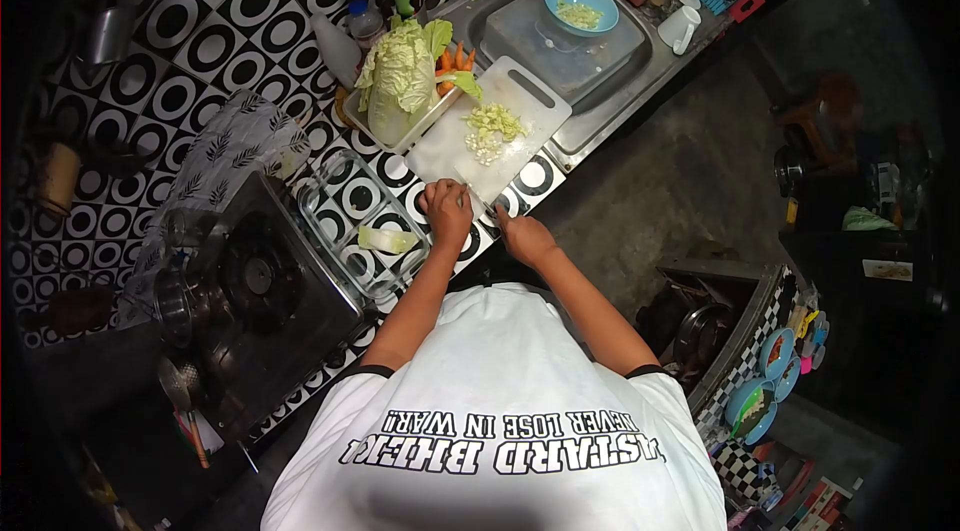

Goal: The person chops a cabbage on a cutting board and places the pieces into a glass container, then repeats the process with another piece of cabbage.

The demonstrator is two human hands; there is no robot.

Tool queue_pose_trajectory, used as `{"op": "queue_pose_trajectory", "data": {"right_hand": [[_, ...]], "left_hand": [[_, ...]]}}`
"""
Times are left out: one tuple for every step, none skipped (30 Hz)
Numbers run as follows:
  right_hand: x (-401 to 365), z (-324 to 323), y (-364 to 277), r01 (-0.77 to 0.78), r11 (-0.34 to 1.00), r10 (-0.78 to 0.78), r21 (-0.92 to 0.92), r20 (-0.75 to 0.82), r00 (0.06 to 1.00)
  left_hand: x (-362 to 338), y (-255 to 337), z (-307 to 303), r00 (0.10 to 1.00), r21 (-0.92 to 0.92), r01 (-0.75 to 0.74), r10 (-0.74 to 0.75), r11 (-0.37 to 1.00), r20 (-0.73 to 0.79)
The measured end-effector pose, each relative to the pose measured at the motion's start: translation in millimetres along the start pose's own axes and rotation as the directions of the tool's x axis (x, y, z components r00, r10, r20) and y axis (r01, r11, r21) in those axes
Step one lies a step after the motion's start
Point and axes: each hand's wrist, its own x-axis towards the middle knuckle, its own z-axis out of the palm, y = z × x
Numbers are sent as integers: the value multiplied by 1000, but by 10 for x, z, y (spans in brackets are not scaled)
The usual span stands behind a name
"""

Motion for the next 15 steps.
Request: {"op": "queue_pose_trajectory", "data": {"right_hand": [[10, 9, 6, -9, 1000, 9, 2, 5, 1000], [18, 22, 9, -16, 1000, 16, 5, 13, 1000], [29, 29, 8, -17, 1000, 17, 5, 14, 1000], [51, 30, 12, -12, 1000, 12, 8, 9, 1000], [69, 32, 16, -6, 1000, 6, 10, 5, 1000], [82, 34, 9, -5, 1000, 5, 9, 6, 1000], [93, 39, 0, -9, 1000, 9, 18, -3, 1000], [97, 42, -3, -12, 1000, 13, 27, -12, 1000], [85, 40, -5, -11, 1000, 11, 26, -9, 1000], [66, 38, -4, -13, 999, 13, 37, -13, 1000], [44, 39, -5, -15, 999, 15, 48, -16, 1000], [3, 44, -8, -13, 999, 13, 48, -12, 1000], [-42, 45, -7, -10, 999, 11, 45, -16, 1000], [-66, 38, -2, -9, 999, 9, 42, -22, 1000], [-75, 28, 3, -10, 999, 11, 41, -22, 1000]], "left_hand": [[9, 8, 1, 1000, -1, -3, 3, 1000, 0], [9, 13, -1, 1000, 2, 1, -1, 1000, 4], [6, 18, -7, 1000, 6, 6, -6, 1000, 7], [10, 26, -9, 1000, 6, 6, -6, 1000, 6], [13, 35, -10, 1000, 8, 8, -8, 1000, 3], [13, 36, -9, 1000, 11, 10, -10, 1000, 0], [13, 33, -11, 1000, 12, 12, -12, 1000, -1], [11, 30, -13, 1000, 21, 3, -3, 1000, 4], [5, 31, -17, 1000, 30, -5, 5, 1000, 10], [7, 33, -14, 1000, 31, -2, 2, 1000, 10], [14, 32, -10, 1000, 27, -6, 6, 1000, 3], [10, 35, -15, 1000, 23, -10, 10, 1000, -3], [6, 37, -23, 1000, 24, -7, 7, 1000, -4], [11, 41, -28, 1000, 21, -8, 9, 1000, -4], [9, 46, -23, 1000, 17, -11, 11, 1000, -5]]}}
